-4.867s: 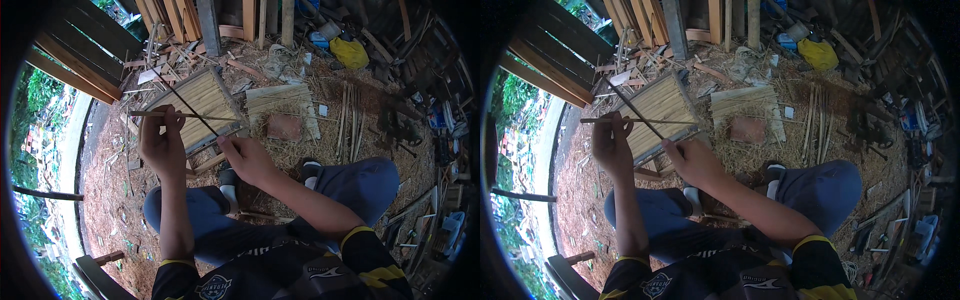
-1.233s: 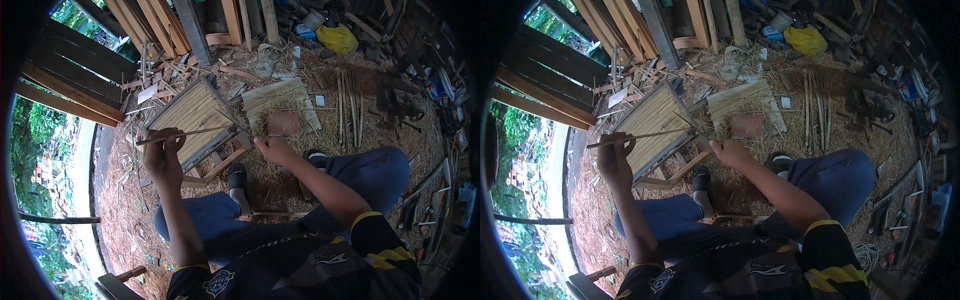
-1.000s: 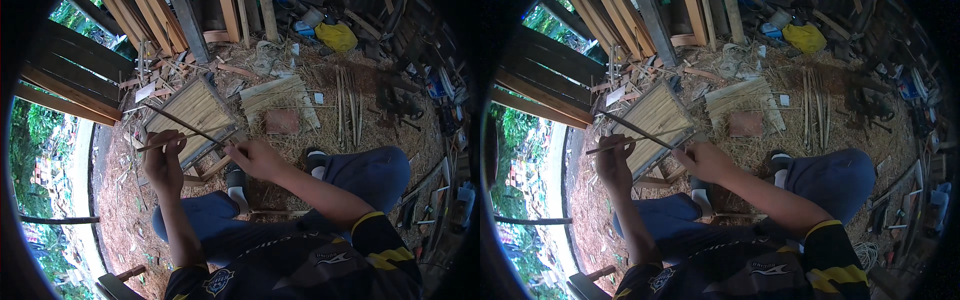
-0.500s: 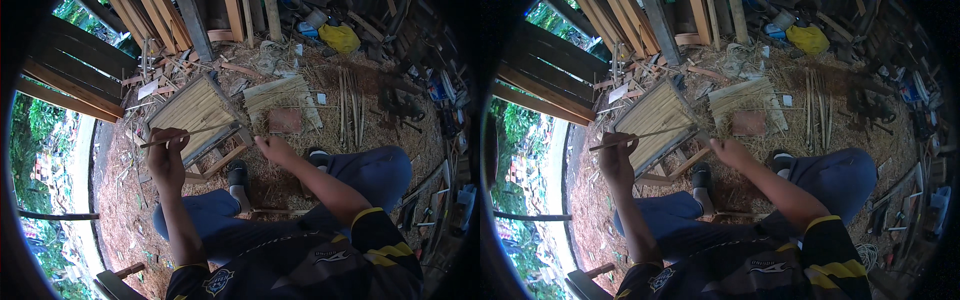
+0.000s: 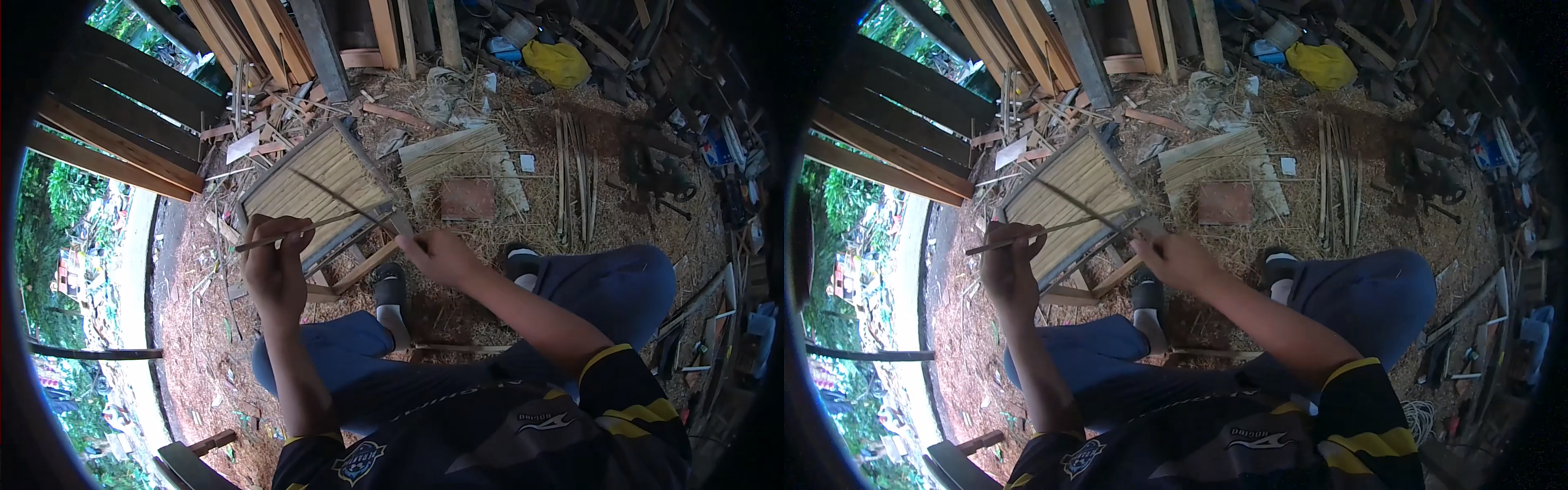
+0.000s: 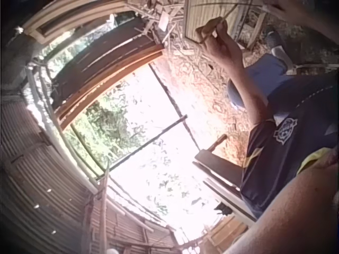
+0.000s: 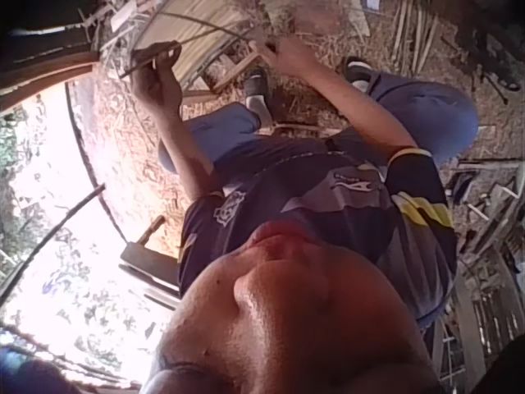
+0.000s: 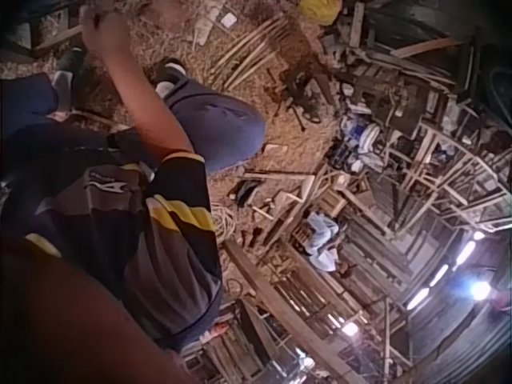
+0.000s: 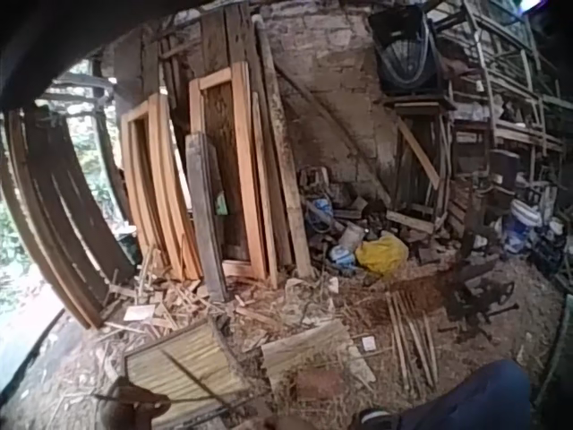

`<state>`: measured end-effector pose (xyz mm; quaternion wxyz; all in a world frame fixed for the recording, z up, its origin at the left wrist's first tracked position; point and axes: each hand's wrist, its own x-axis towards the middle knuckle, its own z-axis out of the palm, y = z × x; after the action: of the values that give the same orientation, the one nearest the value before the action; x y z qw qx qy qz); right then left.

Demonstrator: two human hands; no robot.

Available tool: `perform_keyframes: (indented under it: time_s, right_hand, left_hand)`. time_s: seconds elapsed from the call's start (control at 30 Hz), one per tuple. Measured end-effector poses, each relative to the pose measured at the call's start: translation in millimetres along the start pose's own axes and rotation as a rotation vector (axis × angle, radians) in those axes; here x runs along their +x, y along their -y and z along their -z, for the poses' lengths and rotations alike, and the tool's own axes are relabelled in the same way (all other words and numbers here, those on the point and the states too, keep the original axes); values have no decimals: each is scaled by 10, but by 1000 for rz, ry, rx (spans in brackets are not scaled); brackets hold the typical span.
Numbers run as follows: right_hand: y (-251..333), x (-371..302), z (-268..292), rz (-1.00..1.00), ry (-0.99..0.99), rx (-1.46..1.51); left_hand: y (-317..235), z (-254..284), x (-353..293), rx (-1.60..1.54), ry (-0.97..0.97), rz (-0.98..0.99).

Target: Carving and smoothing a thin wooden stick using a large knife.

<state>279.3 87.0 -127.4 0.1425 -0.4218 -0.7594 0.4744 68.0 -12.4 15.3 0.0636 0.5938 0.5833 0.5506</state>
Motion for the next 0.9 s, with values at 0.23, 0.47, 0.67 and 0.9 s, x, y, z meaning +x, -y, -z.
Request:
perform_keyframes:
  time_s: [0.23,0.47,0.67,0.9]
  right_hand:
    - [-533,198,6,-259,46,-117]
    - [-614,256,5,-300,11,-63]
    - [-631,297,-115,-287,-51,-196]
    - [-527,229,-83,-236,-65,-74]
  left_hand:
    - [54,38,-15,-25,-2,-4]
    - [12,63,23,-28,16,8]
    - [80,-160,-8,-225,-192,-32]
    - [278,-124,0,-1010,-140,-34]
